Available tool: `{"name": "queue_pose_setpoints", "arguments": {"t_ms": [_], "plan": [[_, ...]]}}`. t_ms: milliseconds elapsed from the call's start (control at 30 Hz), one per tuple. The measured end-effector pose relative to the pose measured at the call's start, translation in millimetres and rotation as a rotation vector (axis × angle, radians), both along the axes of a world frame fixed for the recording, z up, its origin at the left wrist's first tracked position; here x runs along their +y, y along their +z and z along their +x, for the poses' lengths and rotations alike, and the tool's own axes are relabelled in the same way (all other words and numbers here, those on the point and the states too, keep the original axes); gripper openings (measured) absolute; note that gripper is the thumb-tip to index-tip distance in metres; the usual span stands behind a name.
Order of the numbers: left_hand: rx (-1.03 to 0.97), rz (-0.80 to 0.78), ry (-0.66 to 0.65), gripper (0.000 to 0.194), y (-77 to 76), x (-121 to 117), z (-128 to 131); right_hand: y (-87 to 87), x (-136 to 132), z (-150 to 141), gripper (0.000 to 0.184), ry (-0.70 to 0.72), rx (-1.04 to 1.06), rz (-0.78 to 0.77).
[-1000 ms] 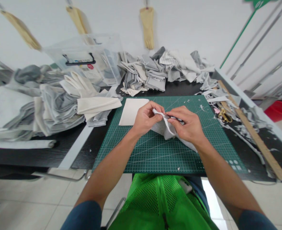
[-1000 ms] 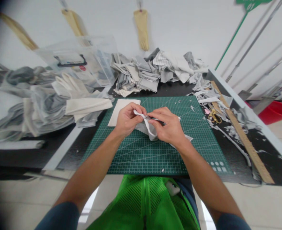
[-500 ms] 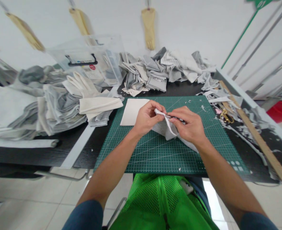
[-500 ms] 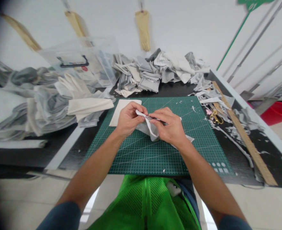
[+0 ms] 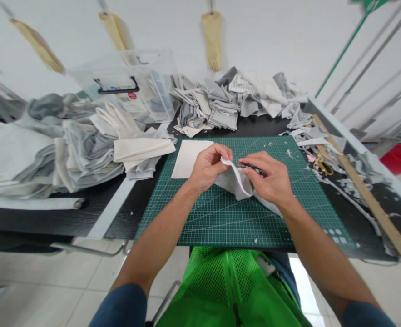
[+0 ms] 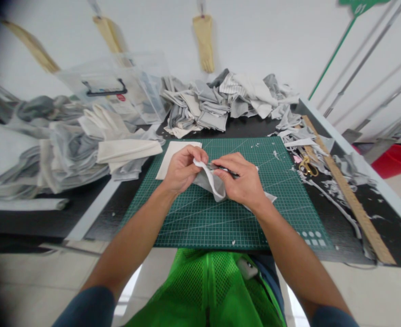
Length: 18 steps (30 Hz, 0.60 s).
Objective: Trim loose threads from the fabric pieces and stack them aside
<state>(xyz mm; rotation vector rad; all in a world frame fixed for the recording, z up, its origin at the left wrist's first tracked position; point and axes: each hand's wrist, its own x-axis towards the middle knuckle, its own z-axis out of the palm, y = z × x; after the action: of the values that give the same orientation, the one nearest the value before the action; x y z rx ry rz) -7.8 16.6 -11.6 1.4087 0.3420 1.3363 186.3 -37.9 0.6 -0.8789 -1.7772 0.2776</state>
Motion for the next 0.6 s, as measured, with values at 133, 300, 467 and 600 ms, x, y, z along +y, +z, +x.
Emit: {"name": "queue_pose_setpoints", "arguments": {"t_ms": [133,300,467,600], "plan": [[0.003,-0.008,-0.011,0.041,0.8,-1.7,0.9,1.0,-1.8,-2.5,0.018,0.007,0.009,-0.032],[0.019,0.008,-0.009,0.044,-1.3,-0.1,1.6,-2.2,-1.2,-4.4,0.02,0.031,-0.011,-0.028],[0.02,0.019,0.007,0.044,-2.8,-0.6,2.2,-3.4,-1.1,-5.0,0.02,0.038,0.004,-0.003],[0.008,0.022,-0.007,0.042,-3.4,-1.1,2.1,-4.3,-0.4,-5.7,0.02,0.044,0.014,0.002]]}}
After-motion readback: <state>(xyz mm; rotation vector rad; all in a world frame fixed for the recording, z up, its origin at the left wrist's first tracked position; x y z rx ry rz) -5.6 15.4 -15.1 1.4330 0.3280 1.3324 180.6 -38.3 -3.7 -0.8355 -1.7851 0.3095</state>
